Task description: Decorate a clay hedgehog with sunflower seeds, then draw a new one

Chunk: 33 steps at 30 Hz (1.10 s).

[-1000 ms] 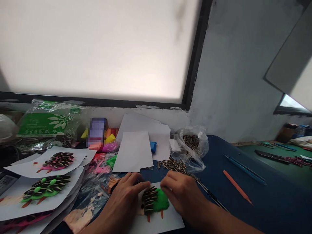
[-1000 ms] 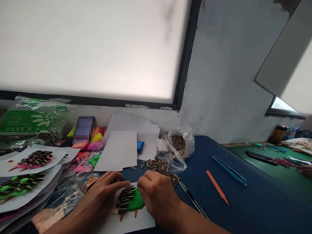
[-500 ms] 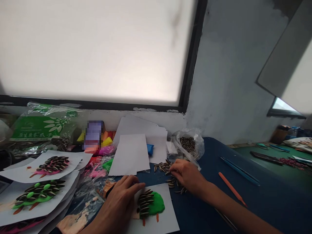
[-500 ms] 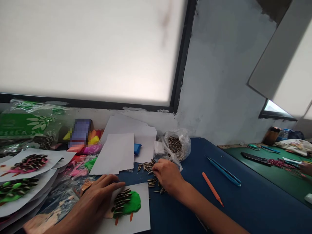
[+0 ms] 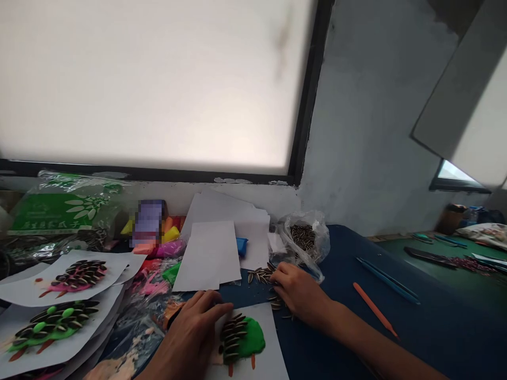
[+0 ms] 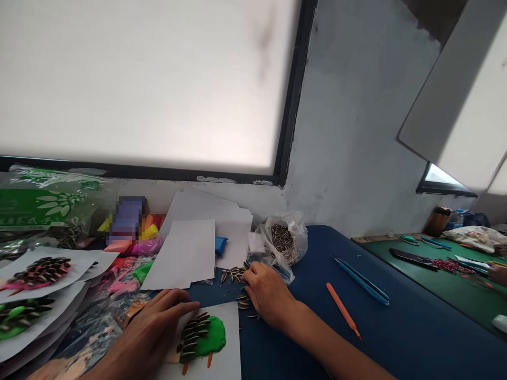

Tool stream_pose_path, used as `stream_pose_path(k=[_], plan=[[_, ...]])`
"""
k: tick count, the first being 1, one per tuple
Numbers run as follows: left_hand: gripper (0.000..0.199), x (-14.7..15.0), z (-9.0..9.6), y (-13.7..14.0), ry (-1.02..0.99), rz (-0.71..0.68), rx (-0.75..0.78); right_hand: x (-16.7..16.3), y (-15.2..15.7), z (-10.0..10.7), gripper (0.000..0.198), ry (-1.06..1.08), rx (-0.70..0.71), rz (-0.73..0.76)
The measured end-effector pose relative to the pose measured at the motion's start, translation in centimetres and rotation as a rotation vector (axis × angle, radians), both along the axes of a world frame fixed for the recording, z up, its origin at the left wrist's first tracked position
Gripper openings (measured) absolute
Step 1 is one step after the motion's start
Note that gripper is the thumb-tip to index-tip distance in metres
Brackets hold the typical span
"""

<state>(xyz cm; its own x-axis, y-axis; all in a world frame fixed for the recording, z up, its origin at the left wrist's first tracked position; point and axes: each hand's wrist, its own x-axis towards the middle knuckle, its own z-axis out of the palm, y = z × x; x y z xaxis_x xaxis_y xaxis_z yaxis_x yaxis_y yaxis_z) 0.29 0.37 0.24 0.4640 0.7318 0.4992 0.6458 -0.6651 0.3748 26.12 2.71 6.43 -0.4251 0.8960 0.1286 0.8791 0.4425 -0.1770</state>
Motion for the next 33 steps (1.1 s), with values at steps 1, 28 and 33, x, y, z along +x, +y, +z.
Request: stream_pose_path(k=[1, 28, 33], plan=[[0.044, 0.0, 0.0, 0.0, -0.003, -0.003, -0.005, 0.1, -0.2, 0.3, 0.013, 0.016, -0.022, 0.011], [0.033, -0.5, -0.6, 0.3, -0.078, 0.003, 0.003, 1.0, 0.3, 0.4, 0.014, 0.024, 0.019, -0.088], [0.03, -0.5, -0.2, 0.4, -0.052, -0.042, -0.004, 1.2, 0.4, 1.0, 0.019, 0.045, 0.021, -0.109]])
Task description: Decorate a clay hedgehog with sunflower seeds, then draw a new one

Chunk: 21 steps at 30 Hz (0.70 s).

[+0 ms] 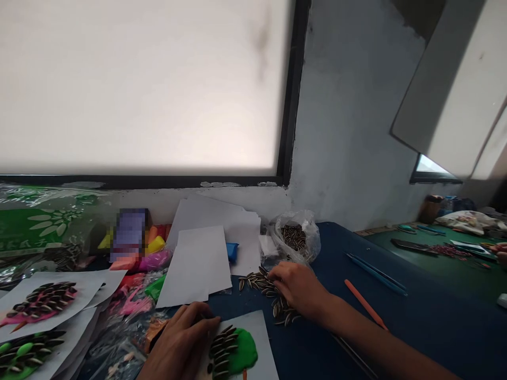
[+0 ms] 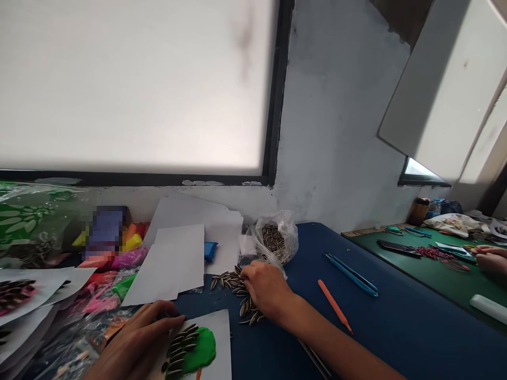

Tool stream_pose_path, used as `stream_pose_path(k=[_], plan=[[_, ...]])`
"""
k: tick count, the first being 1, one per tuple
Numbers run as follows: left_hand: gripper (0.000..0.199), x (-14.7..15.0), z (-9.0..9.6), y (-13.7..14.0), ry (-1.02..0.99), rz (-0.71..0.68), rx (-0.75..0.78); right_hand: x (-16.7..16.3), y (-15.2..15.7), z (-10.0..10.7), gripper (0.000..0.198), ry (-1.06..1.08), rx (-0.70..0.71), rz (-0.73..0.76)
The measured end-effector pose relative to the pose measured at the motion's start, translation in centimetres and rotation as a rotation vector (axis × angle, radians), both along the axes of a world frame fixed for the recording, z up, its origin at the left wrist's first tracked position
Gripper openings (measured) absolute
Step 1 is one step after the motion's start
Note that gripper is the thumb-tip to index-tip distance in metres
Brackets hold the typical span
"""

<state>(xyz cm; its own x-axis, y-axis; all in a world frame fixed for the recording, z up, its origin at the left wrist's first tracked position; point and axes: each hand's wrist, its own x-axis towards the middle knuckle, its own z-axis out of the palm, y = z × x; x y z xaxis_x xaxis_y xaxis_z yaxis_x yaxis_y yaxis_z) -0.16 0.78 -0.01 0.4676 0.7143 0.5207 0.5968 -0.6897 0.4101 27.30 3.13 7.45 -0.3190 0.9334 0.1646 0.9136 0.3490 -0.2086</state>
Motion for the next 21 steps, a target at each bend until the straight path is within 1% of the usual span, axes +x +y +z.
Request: stream_pose_path(k=[2, 6, 10, 13, 16, 18, 21], plan=[[0.03, 0.0, 0.1, -0.1, 0.006, -0.012, -0.008, 0.1, 0.0, 0.4, 0.021, 0.003, -0.014, 0.01], [0.031, 0.1, 0.3, -0.5, -0.021, 0.014, -0.02, 0.1, -0.4, 0.9, 0.014, -0.015, -0.095, 0.073], [0.029, 0.3, 0.7, -0.8, -0.014, 0.022, -0.033, -0.2, -0.8, 0.6, 0.012, -0.049, -0.158, 0.111], [0.03, 0.4, 1.0, -0.8, -0.004, 0.003, -0.068, -0.4, -0.8, 0.4, 0.012, -0.065, -0.189, 0.111], [0.032, 0.3, 0.9, -0.6, -0.022, -0.021, -0.085, -0.4, -0.8, 0.5, 0.012, -0.064, -0.205, 0.091], [0.031, 0.3, 0.6, -0.4, -0.038, -0.01, -0.09, -0.4, -1.0, 0.9, 0.012, -0.044, -0.218, 0.085], [0.03, 0.3, 0.4, -0.4, -0.061, 0.024, -0.114, -0.4, -1.3, 1.6, 0.016, 0.003, -0.298, 0.141]])
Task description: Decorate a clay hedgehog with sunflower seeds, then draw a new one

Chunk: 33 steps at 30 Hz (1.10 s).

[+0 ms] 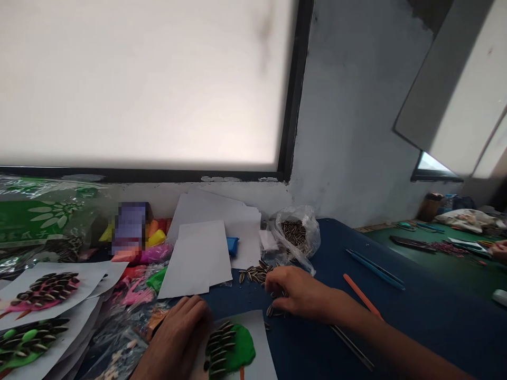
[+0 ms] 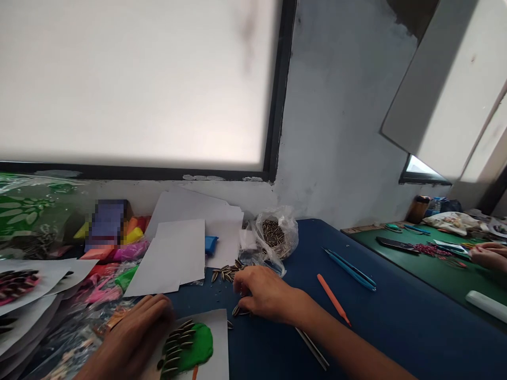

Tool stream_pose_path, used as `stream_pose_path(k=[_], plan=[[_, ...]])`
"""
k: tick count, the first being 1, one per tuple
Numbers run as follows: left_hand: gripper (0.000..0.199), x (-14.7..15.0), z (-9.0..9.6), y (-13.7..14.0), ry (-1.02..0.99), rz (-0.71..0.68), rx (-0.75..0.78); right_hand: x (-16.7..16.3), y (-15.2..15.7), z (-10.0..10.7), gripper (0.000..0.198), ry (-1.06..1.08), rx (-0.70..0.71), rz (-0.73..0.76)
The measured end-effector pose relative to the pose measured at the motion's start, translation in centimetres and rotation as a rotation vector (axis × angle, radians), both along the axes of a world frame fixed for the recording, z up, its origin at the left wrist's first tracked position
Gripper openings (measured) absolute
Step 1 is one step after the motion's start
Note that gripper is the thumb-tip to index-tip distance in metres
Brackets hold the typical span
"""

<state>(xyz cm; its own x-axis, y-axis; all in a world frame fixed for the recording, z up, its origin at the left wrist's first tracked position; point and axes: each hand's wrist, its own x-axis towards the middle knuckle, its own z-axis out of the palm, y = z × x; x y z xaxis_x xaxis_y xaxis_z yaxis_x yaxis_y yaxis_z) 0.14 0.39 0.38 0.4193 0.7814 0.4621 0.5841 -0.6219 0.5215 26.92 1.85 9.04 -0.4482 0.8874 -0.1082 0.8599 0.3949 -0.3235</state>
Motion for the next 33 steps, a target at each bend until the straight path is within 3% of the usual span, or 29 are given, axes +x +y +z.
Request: stream_pose_path(k=[3, 5, 11, 22, 33], plan=[[0.031, 0.2, 0.1, -0.2, -0.009, 0.024, -0.006, -0.3, -0.5, 0.3, 0.014, 0.069, -0.146, 0.097], [0.033, 0.4, 0.2, -0.4, 0.0, 0.029, -0.001, -0.7, -0.8, 0.2, 0.014, 0.092, -0.166, 0.125], [0.032, 0.5, 0.2, -0.6, 0.065, 0.012, 0.051, -1.6, -1.3, -0.5, 0.008, 0.013, -0.047, 0.104], [0.033, 0.6, 0.9, -0.9, 0.098, -0.039, 0.069, -0.9, 0.6, -2.0, 0.011, -0.049, 0.177, -0.168], [0.036, 0.5, 0.5, -0.6, 0.073, -0.052, 0.074, 0.0, 0.6, -0.9, 0.013, -0.077, 0.193, -0.102]])
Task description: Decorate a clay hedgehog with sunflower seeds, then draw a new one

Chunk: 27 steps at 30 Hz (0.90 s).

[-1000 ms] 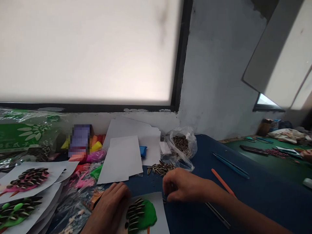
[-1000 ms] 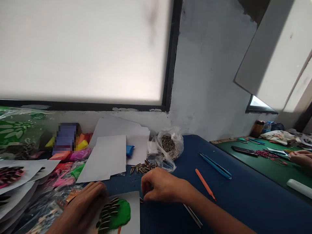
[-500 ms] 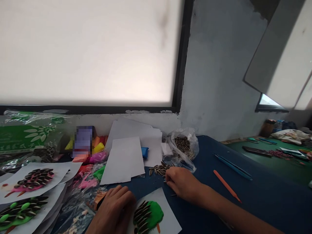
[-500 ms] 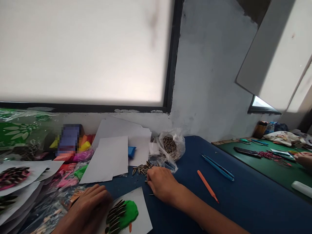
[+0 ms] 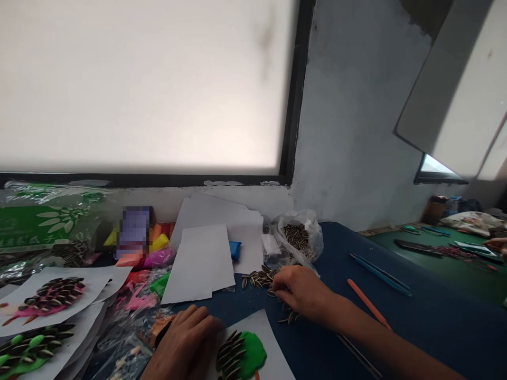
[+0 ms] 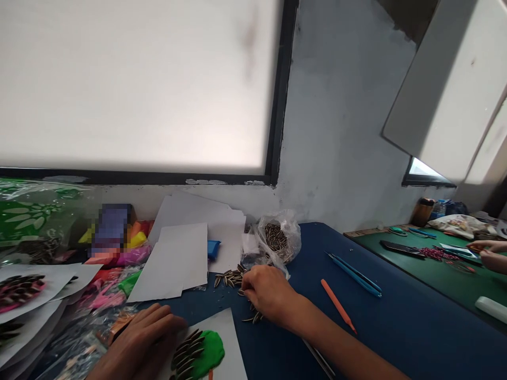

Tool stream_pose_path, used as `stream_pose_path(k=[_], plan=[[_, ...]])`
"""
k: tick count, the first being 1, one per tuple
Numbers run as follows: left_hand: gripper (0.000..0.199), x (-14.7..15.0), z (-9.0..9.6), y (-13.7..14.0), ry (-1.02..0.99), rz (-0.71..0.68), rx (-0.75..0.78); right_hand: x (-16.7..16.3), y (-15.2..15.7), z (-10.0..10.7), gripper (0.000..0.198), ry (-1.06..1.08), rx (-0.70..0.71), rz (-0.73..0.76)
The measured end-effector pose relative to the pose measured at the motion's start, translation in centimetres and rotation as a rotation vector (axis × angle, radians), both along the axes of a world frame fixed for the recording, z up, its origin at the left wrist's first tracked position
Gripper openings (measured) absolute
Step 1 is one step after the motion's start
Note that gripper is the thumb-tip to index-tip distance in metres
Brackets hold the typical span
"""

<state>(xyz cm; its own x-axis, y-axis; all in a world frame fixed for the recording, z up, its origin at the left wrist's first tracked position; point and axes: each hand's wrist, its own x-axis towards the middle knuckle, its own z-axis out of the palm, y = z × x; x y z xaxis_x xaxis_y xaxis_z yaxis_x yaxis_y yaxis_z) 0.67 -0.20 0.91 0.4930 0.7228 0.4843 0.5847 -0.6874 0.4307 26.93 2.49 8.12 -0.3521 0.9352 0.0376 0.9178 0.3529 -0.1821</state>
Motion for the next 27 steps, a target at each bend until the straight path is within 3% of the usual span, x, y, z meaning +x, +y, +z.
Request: stream_pose_path(k=[8, 13, 21, 27], plan=[[0.033, -0.2, -0.5, 0.3, 0.015, -0.001, -0.024, -0.9, -0.1, -1.6, 0.023, -0.125, 0.024, 0.134], [0.034, -0.3, -0.8, 0.5, 0.033, 0.003, -0.047, -0.9, -0.1, -2.0, 0.022, -0.098, 0.054, 0.17], [0.036, 0.0, -1.0, 0.7, 0.035, 0.03, -0.005, -1.5, -0.9, -0.9, 0.016, 0.135, 0.041, 0.188], [0.029, -0.2, -0.8, 0.6, -0.069, 0.025, 0.055, -2.9, -2.6, -0.3, 0.012, 0.506, -0.078, 0.209]])
